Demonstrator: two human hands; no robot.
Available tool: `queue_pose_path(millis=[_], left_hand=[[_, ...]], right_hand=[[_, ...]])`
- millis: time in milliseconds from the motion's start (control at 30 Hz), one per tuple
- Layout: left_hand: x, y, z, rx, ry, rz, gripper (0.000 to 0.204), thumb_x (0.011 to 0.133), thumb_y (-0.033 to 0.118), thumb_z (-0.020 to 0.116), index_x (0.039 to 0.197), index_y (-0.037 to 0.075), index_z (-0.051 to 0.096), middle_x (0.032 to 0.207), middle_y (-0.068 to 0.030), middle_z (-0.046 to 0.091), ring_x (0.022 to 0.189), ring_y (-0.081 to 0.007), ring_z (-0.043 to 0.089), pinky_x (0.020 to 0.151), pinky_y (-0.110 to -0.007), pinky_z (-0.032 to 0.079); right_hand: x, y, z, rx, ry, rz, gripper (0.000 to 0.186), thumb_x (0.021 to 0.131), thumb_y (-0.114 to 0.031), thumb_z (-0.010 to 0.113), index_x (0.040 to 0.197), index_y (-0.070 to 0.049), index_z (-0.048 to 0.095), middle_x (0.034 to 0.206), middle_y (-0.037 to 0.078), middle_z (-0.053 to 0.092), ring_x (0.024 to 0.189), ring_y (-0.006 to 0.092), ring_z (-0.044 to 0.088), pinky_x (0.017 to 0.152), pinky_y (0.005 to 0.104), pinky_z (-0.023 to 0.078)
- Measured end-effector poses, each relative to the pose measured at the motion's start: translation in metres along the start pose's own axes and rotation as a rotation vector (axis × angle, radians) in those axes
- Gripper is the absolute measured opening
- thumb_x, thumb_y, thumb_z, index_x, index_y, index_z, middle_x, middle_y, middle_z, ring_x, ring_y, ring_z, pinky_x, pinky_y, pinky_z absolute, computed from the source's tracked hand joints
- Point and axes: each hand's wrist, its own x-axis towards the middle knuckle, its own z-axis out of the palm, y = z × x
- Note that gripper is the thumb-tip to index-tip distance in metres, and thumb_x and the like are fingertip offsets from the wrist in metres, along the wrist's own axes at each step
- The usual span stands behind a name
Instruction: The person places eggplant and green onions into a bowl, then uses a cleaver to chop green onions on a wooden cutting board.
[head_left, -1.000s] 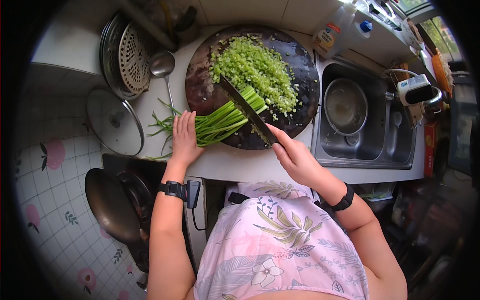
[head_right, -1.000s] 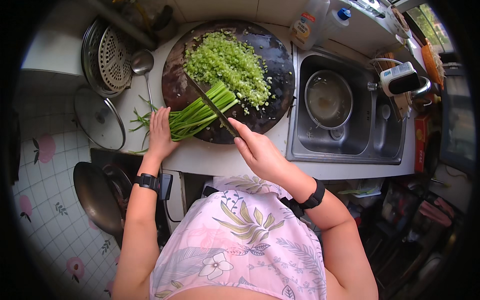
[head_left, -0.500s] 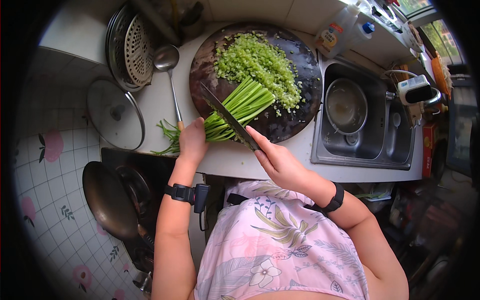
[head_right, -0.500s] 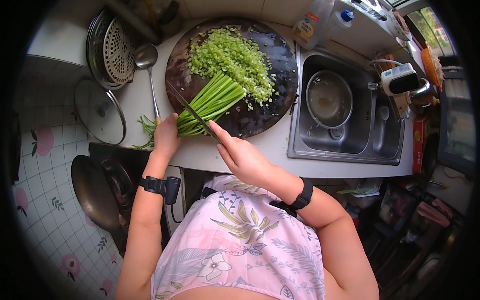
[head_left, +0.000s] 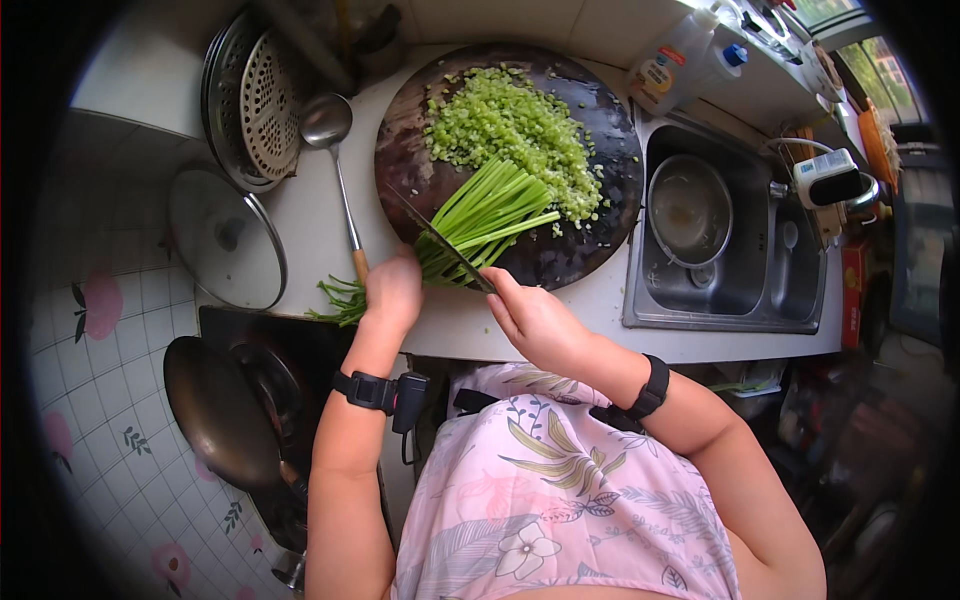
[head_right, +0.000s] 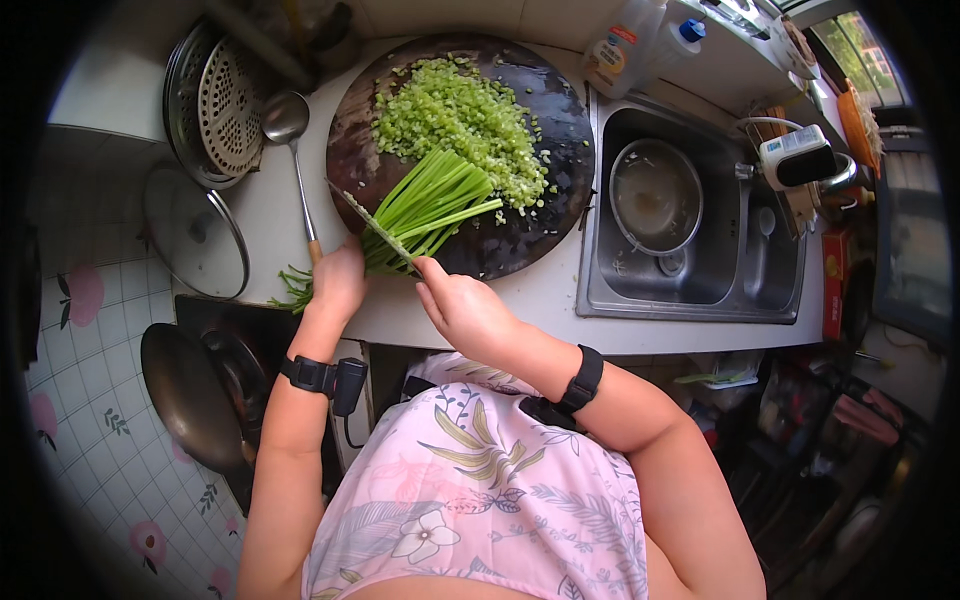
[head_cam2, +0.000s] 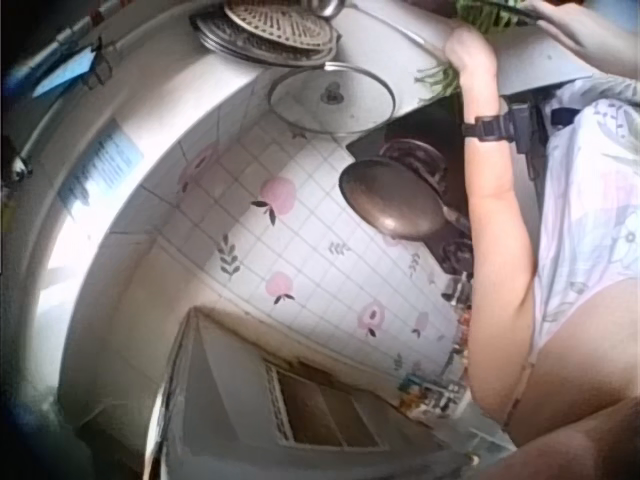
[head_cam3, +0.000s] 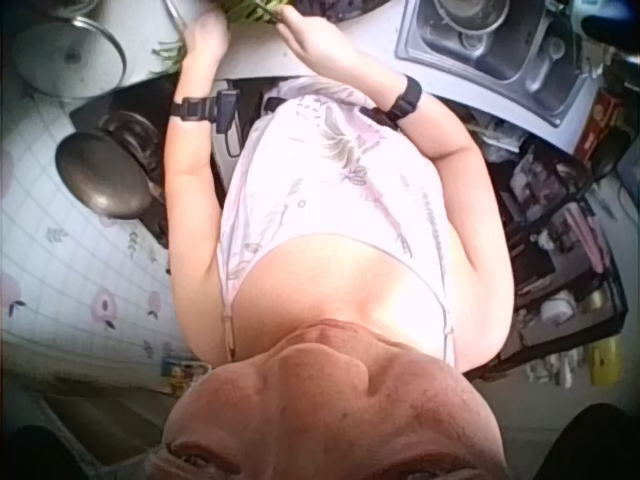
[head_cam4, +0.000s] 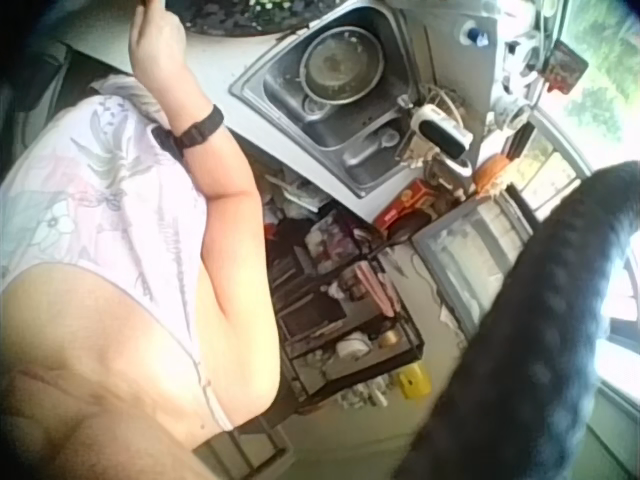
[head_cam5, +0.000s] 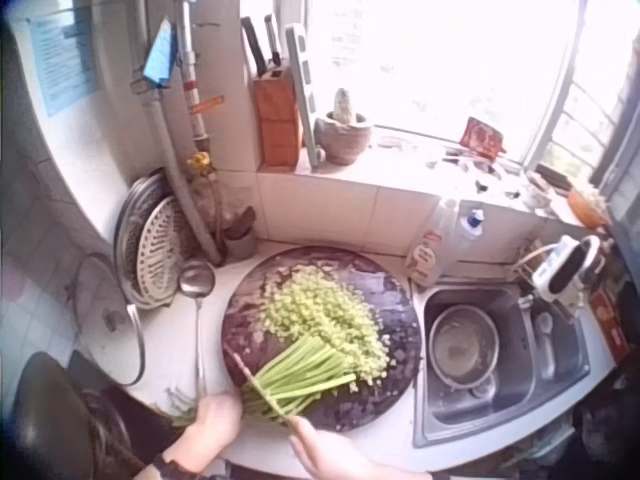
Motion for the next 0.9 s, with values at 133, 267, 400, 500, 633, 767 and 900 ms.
queue_pose_path(millis=[133, 267, 400, 500, 633, 767, 900], left_hand=[[0.004, -0.003, 0.002, 0.015, -0.009, 0.025, 0.025, 0.071, 0.007, 0.065, 0.092, 0.0, 0.055, 0.072, -0.0152, 0.067, 0.067, -0.0311, 0.067, 0.057, -0.038, 0.054], [0.004, -0.004, 0.004, 0.03, -0.088, -0.004, 0.028, 0.07, 0.003, 0.064, 0.094, 0.0, 0.051, 0.077, -0.019, 0.066, 0.072, -0.0351, 0.066, 0.061, -0.042, 0.053], [0.006, -0.005, 0.005, 0.165, -0.053, 0.074, 0.021, 0.076, 0.009, 0.061, 0.094, 0.001, 0.054, 0.072, -0.0116, 0.067, 0.065, -0.0247, 0.068, 0.054, -0.034, 0.053], [0.008, -0.006, 0.005, 0.167, -0.08, 0.076, 0.02, 0.077, 0.009, 0.06, 0.094, 0.002, 0.054, 0.073, -0.0111, 0.067, 0.066, -0.024, 0.068, 0.053, -0.033, 0.053], [0.01, -0.008, 0.004, 0.21, -0.106, 0.099, 0.017, 0.078, 0.009, 0.059, 0.093, 0.003, 0.055, 0.073, -0.0101, 0.067, 0.065, -0.0229, 0.068, 0.051, -0.033, 0.052], [0.011, -0.009, 0.004, 0.235, -0.113, 0.132, 0.014, 0.077, 0.009, 0.059, 0.09, 0.004, 0.056, 0.07, -0.0084, 0.066, 0.063, -0.0219, 0.068, 0.05, -0.032, 0.051], [0.012, -0.014, 0.003, 0.254, -0.096, 0.203, 0.014, 0.076, 0.008, 0.059, 0.089, 0.004, 0.056, 0.069, -0.0091, 0.066, 0.061, -0.0227, 0.067, 0.049, -0.033, 0.051]], right_hand=[[0.007, 0.004, 0.002, -0.016, 0.03, 0.012, 0.028, 0.096, -0.016, 0.046, 0.119, 0.0, 0.041, 0.066, 0.025, 0.058, 0.065, 0.0439, 0.058, 0.06, 0.0516, 0.045], [0.01, 0.004, 0.002, -0.029, -0.017, 0.03, 0.028, 0.097, -0.013, 0.043, 0.121, 0.0, 0.041, 0.075, 0.026, 0.06, 0.071, 0.0437, 0.059, 0.064, 0.0489, 0.046], [0.015, 0.002, 0.001, -0.012, -0.061, 0.086, 0.028, 0.095, -0.012, 0.044, 0.121, 0.0, 0.042, 0.071, 0.025, 0.059, 0.068, 0.0429, 0.059, 0.062, 0.0485, 0.046], [0.02, 0.002, 0.001, -0.005, -0.062, 0.1, 0.029, 0.094, -0.012, 0.045, 0.12, 0.0, 0.043, 0.069, 0.025, 0.059, 0.066, 0.0428, 0.059, 0.061, 0.0486, 0.046], [0.024, 0.003, 0.001, -0.01, -0.064, 0.123, 0.03, 0.092, -0.012, 0.047, 0.119, 0.001, 0.045, 0.069, 0.026, 0.058, 0.066, 0.0437, 0.058, 0.062, 0.0492, 0.046], [0.031, 0.005, 0.004, 0.017, -0.077, 0.157, 0.031, 0.092, -0.013, 0.047, 0.119, 0.0, 0.045, 0.07, 0.026, 0.059, 0.068, 0.0441, 0.059, 0.063, 0.0492, 0.047], [0.042, 0.006, 0.009, 0.005, -0.069, 0.173, 0.028, 0.092, -0.014, 0.047, 0.115, 0.001, 0.046, 0.071, 0.026, 0.059, 0.07, 0.0442, 0.059, 0.064, 0.0493, 0.047]])
